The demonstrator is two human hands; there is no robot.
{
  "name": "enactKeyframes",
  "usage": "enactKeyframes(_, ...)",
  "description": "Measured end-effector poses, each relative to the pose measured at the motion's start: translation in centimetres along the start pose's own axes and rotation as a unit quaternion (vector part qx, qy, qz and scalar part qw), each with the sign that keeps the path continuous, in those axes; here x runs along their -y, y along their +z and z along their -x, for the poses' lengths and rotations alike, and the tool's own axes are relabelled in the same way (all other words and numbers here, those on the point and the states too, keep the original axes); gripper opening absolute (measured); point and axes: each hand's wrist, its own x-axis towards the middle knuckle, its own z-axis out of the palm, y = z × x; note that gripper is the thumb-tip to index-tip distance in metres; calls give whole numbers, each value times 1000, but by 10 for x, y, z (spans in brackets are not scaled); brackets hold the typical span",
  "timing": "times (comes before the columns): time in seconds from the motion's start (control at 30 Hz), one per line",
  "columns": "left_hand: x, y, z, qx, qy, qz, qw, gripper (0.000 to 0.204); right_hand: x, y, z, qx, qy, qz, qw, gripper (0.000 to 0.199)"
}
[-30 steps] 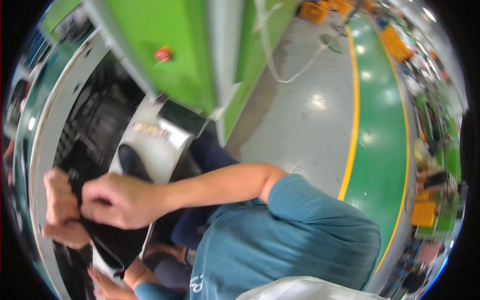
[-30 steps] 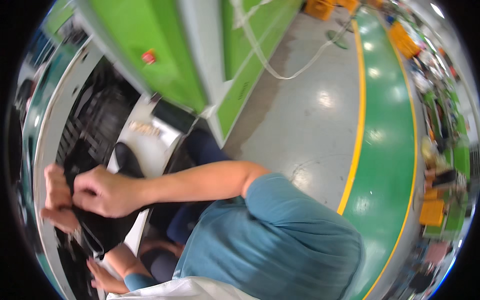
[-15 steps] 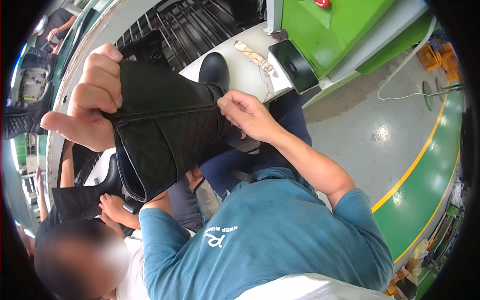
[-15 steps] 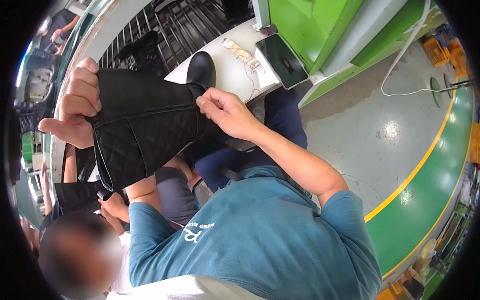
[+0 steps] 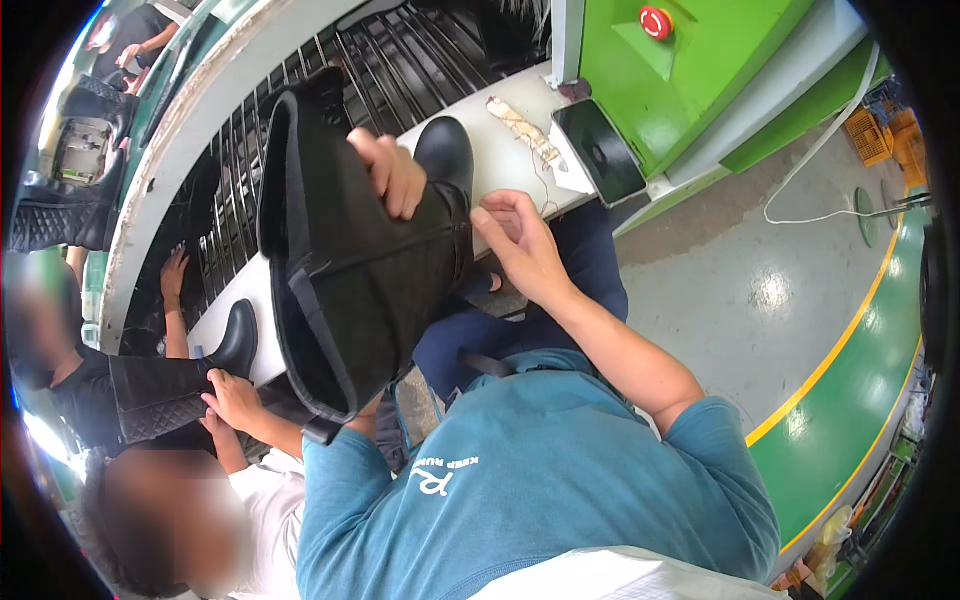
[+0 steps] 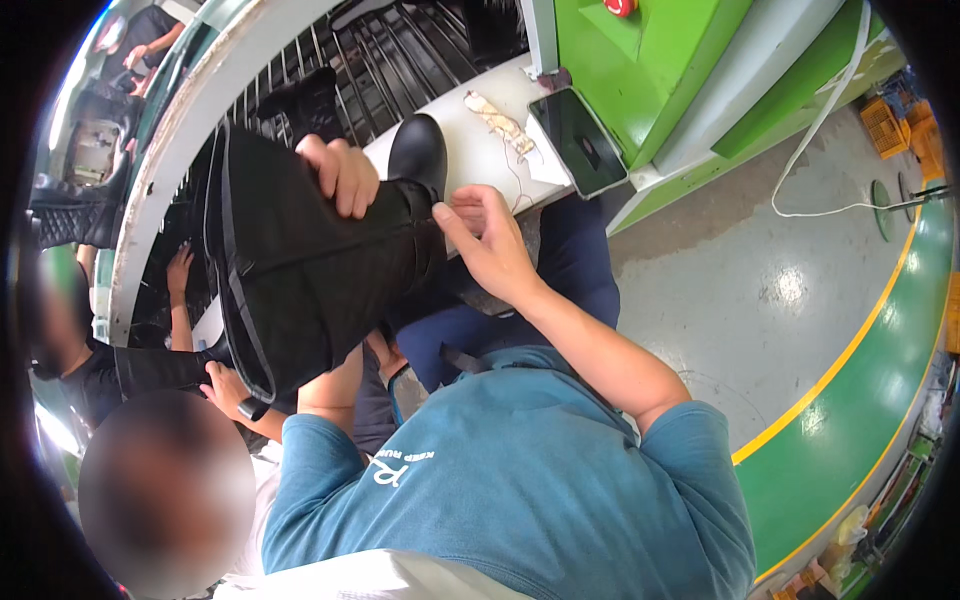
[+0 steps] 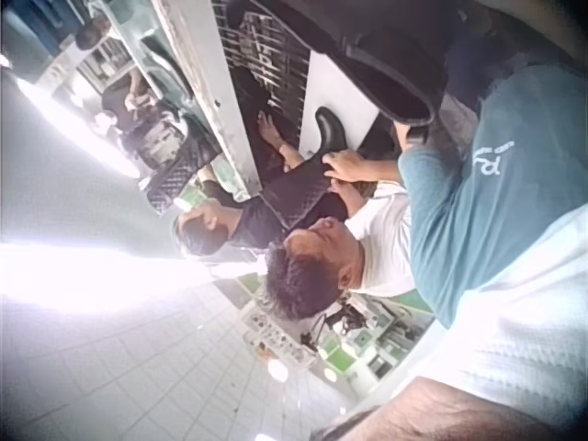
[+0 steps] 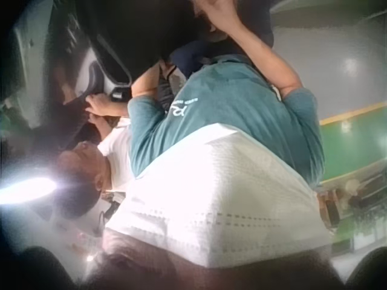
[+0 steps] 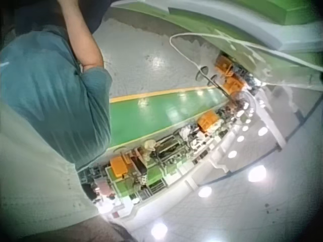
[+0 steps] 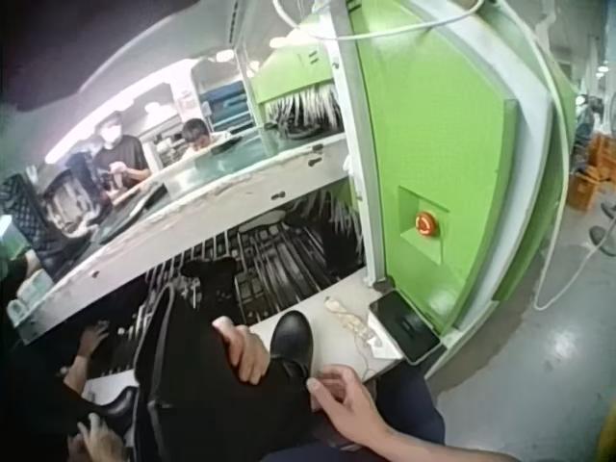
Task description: Inspecting boot components and assembling the sole to the upper part on a production line.
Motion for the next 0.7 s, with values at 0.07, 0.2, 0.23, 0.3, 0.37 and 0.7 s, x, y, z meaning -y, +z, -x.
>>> enactKeyframes(0.07, -22, 33, -21, -38, -3, -58, 998, 52, -9, 0, 0, -14, 7, -14, 1000, 53)
enactKeyframes(0.2, 0, 98, -54, -216, -13, -230, 949, 59, 24, -3, -23, 20, 137, -111, 984, 73)
enactKeyframes(0.23, 4, 125, -58, -265, -10, -276, 924, 61, 39, 1, -28, 56, 199, -150, 967, 81)
enactKeyframes(0.3, 8, 134, -77, -358, -2, -355, 863, 65, 71, 7, -38, 99, 132, -95, 982, 86)
enactKeyframes(0.37, 13, 157, -114, -381, 29, -404, 831, 58, 70, 0, -64, 169, 206, -272, 925, 83)
enactKeyframes(0.7, -39, -10, -268, -209, 10, -779, 592, 33, 143, -4, -127, 158, 72, -132, 976, 81)
